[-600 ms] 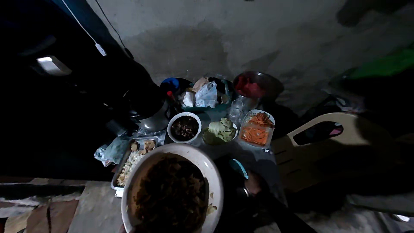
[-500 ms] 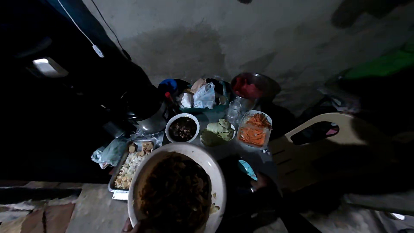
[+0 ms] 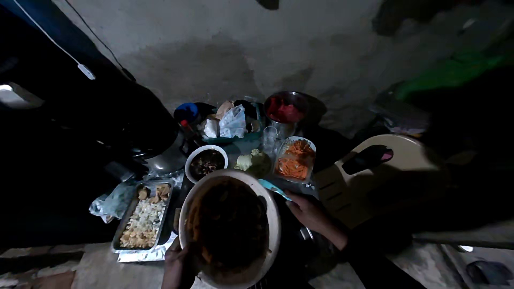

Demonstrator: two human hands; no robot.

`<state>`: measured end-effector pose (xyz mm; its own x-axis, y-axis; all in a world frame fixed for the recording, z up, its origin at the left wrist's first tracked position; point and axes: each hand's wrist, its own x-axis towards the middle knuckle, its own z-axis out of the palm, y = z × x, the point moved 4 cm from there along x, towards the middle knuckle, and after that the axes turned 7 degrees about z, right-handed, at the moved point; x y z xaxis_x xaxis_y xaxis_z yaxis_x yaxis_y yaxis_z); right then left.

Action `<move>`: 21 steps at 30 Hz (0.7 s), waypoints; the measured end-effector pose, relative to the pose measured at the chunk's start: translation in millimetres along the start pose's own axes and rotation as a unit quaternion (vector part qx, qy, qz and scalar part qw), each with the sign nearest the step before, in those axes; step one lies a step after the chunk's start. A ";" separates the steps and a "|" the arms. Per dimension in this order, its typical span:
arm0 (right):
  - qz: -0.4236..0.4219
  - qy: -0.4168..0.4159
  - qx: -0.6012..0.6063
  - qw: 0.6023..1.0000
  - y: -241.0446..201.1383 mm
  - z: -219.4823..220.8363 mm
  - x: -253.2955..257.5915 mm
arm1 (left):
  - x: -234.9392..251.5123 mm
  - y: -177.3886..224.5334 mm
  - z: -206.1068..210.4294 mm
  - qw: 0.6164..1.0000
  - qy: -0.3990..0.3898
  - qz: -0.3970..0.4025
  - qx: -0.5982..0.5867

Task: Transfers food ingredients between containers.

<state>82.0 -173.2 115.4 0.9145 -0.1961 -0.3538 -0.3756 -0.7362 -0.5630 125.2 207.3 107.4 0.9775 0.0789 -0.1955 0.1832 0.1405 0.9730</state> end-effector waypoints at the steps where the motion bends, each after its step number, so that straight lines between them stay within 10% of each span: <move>1: -0.020 -0.018 -0.033 0.999 -16.3 -4.2 4.2 | 1.5 1.9 6.2 1.000 -0.008 0.003 0.015; 9: -0.114 -0.039 -0.157 0.980 -69.8 16.1 67.8 | 12.3 16.5 46.6 0.987 -0.123 0.063 0.079; 21: 0.010 -0.144 -0.147 0.979 -6.1 42.7 47.5 | 16.2 32.5 81.3 0.964 -0.154 0.106 0.190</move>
<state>121.3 -150.3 70.2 0.8113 -0.0540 -0.5822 -0.2955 -0.8970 -0.3287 155.5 132.9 145.8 0.9709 -0.2393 0.0010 -0.0558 -0.2220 0.9734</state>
